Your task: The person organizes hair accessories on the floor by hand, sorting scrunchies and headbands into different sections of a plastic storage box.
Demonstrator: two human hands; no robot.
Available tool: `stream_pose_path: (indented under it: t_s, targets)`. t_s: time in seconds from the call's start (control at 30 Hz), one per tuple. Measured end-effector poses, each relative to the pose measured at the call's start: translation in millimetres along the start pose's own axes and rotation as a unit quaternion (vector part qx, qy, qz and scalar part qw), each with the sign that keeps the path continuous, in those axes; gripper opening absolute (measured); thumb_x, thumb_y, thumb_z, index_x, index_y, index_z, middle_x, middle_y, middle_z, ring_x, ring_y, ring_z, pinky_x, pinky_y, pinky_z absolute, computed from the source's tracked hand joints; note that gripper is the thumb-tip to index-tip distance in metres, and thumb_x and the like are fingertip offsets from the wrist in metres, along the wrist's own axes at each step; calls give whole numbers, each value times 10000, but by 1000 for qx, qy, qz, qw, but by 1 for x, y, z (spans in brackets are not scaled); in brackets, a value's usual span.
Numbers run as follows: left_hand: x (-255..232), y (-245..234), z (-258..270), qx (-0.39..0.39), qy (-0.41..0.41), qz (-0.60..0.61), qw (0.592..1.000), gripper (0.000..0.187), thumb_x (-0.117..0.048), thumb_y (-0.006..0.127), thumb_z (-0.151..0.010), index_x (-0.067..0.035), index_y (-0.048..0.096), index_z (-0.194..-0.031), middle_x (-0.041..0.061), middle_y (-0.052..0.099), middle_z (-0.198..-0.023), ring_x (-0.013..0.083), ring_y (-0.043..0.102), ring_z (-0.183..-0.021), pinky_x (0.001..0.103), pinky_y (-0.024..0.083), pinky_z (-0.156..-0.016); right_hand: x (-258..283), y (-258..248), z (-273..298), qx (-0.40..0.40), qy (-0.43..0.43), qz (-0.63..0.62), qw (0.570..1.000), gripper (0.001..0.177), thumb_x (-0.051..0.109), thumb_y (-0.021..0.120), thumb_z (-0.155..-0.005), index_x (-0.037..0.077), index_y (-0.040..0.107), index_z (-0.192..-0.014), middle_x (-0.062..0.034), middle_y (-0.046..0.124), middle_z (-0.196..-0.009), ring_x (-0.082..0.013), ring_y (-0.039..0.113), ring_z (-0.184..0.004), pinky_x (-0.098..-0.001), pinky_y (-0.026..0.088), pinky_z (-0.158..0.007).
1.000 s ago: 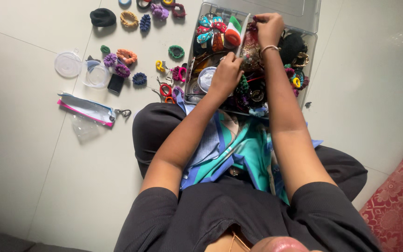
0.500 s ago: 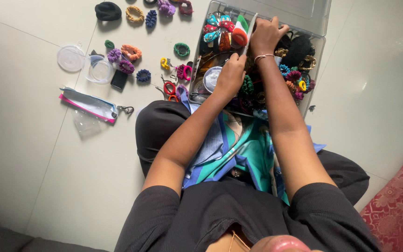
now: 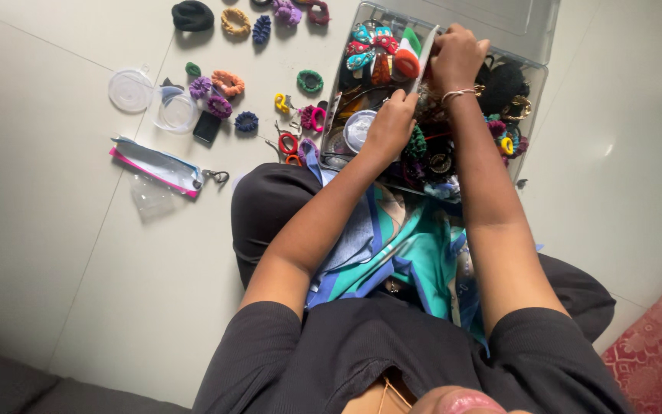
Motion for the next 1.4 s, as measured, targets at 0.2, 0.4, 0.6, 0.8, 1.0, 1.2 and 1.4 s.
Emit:
stream_pose_path:
  t_s: [0.2,0.4,0.6,0.8,1.0,1.2,1.4]
  targets:
    - [1,-1,1,15,-19,-8,1000,312,-64,754,-780,11,602,-1042,220,617,-1014,426,659,-944,493,539,-814,-7,-29,-2,59,72,-92,991,287,107,675,-848,297,836,-990,-54,741,-966,-292,649,-842,-476,437,-846]
    - [36,-65,-24,-63,-41,-4,997,123,-99,658,-846,-33,677,-948,201,665,-958,407,668,-935,495,541,-846,81,-131,19,-122,26,-327,937,218,-48,618,-934,121,748,-978,-66,685,-1044,-243,671,-957,-343,589,-749]
    - [112,-227,27,-25,-321,-288,902,197,-237,698,-900,-107,709,-1048,150,677,-1123,323,683,-1018,418,552,-888,266,-121,38,43,-276,-360,890,146,11,783,-880,71,737,-1006,-107,704,-1095,-310,679,-1025,-404,567,-865]
    - [129,-247,48,1,-386,-259,885,426,-389,764,-834,-116,658,-1144,123,669,-1172,336,659,-1100,477,532,-894,317,26,21,331,-261,10,907,820,175,949,-560,76,575,-1282,-166,596,-1223,-367,551,-1153,-485,560,-793]
    - [143,-246,44,32,-407,-224,885,449,-440,756,-837,-143,653,-1158,124,677,-1175,336,666,-1109,469,548,-898,324,102,73,357,-313,139,869,987,300,896,-580,42,435,-1414,-184,454,-1361,-531,291,-1217,-557,534,-574]
    - [132,-256,43,43,-413,-198,888,518,-499,744,-844,-129,632,-1189,136,674,-1185,333,668,-1104,468,547,-899,350,105,94,324,-321,-15,890,598,250,677,-858,117,542,-1425,-165,535,-1344,-531,378,-1152,-612,477,-658]
    - [126,-271,50,24,-423,-191,885,545,-546,716,-855,-142,627,-1209,125,669,-1195,328,657,-1123,487,522,-921,365,-15,43,162,-314,-184,917,504,261,723,-789,32,640,-1231,-217,588,-1247,-436,486,-1036,-527,538,-689]
Point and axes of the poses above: each hand's wrist, its own z-axis away from the middle knuckle, its own y-axis out of the palm, x = y × z, the point moved 7 cm from there along -z, towards the middle knuckle
